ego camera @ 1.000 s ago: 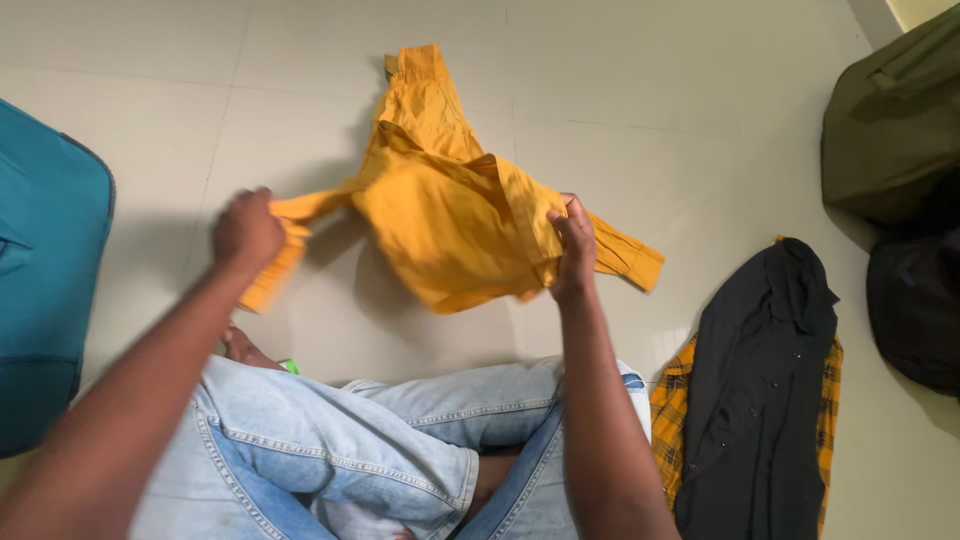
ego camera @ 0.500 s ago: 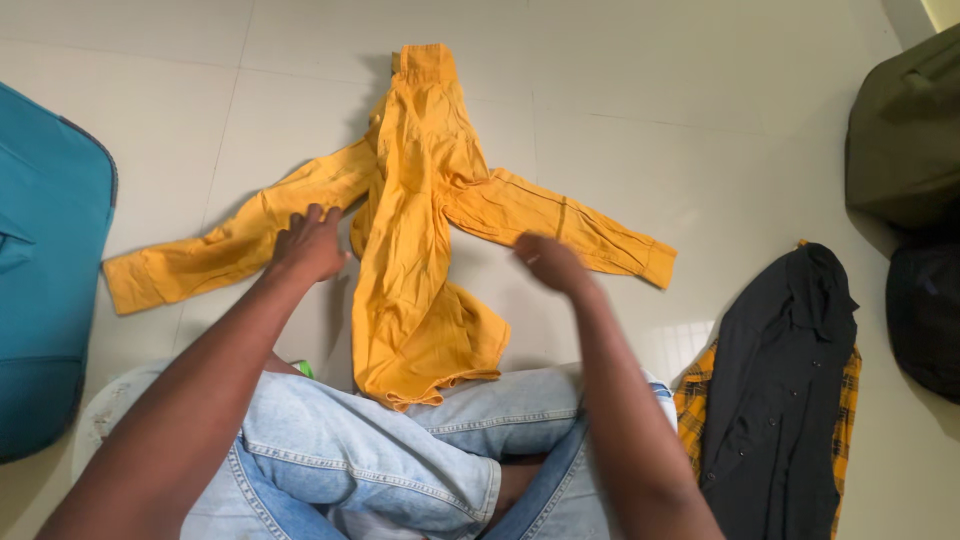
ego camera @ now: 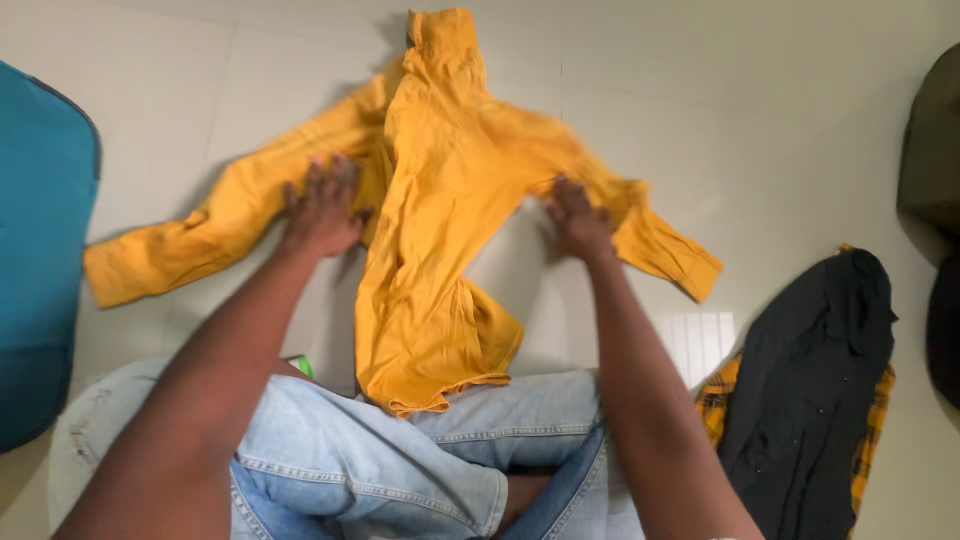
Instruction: The person smooths out a yellow long-sleeved shirt on the floor, fastens several buttons along the front, and then folds the shirt by hand.
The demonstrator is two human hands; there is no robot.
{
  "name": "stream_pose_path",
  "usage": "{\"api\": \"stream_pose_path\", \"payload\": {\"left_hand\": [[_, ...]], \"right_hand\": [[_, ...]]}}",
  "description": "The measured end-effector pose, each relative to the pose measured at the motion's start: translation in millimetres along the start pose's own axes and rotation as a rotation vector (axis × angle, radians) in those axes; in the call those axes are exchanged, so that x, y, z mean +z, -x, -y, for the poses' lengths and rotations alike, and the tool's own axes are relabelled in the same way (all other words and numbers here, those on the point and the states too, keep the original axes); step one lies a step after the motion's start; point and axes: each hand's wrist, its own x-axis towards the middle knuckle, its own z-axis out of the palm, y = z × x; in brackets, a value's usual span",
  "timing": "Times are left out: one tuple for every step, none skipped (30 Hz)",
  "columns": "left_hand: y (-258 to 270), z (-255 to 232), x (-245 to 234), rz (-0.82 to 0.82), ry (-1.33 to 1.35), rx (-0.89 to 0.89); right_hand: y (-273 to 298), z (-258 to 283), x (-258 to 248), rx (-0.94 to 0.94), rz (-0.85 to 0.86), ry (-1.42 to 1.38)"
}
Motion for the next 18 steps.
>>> {"api": "stream_pose_path", "payload": {"left_hand": [[5,6,-7,0.038,0.058,-0.09],[0,13,-23,0.054,0.105,-0.181],[-9,15,-36,0.038,0.099,-0.181],[-6,12,-35,-0.008,0.114,-0.173],[-3,9,-31,-0.054,0.128,-0.167],[-3,3,-25,-0.032,0.13,-0.163],[-3,-6,-17,-0.092,0.083,-0.146],[-10,-14,-13,-0.175,0.034,-0.136],[-12,-25,-6,-0.177,0.036,-0.137],[-14,-37,2,-0.084,0.031,-0.077],[-17,-42,6,0.009,0.026,-0.018],[-16,-42,10,0.018,0.027,-0.018],[-15,-41,14,-0.044,0.046,0.02],[-12,-40,19,-0.097,0.069,0.061],[-8,-34,21,-0.081,0.074,0.062],[-15,-20,10,-0.096,0.071,-0.022],[-19,-10,1,-0.111,0.07,-0.106],[-23,-4,-6,-0.133,0.062,-0.109]], "right_hand": [[0,-22,-12,0.1,0.037,-0.061],[-1,-35,-24,0.123,-0.001,-0.049],[-3,-39,-33,0.147,-0.04,-0.037],[1,-36,-33,0.153,-0.022,-0.035],[1,-28,-34,0.124,-0.176,-0.016],[3,-17,-36,0.102,-0.33,0.004],[4,-2,-37,-0.01,-0.404,-0.026],[-4,20,-42,-0.136,-0.497,-0.055],[-3,44,-43,-0.085,-0.385,-0.145],[-1,70,-41,-0.038,-0.277,-0.239],[5,95,-35,-0.089,-0.197,-0.26],[18,109,-27,-0.13,-0.103,-0.28],[16,111,-26,-0.126,-0.096,-0.281],[13,108,-22,-0.17,-0.108,-0.169],[13,104,-13,-0.216,-0.118,-0.056],[6,91,-12,-0.228,-0.13,-0.05],[2,71,-16,-0.272,-0.333,0.11],[-6,59,-18,-0.306,-0.547,0.261]]}}
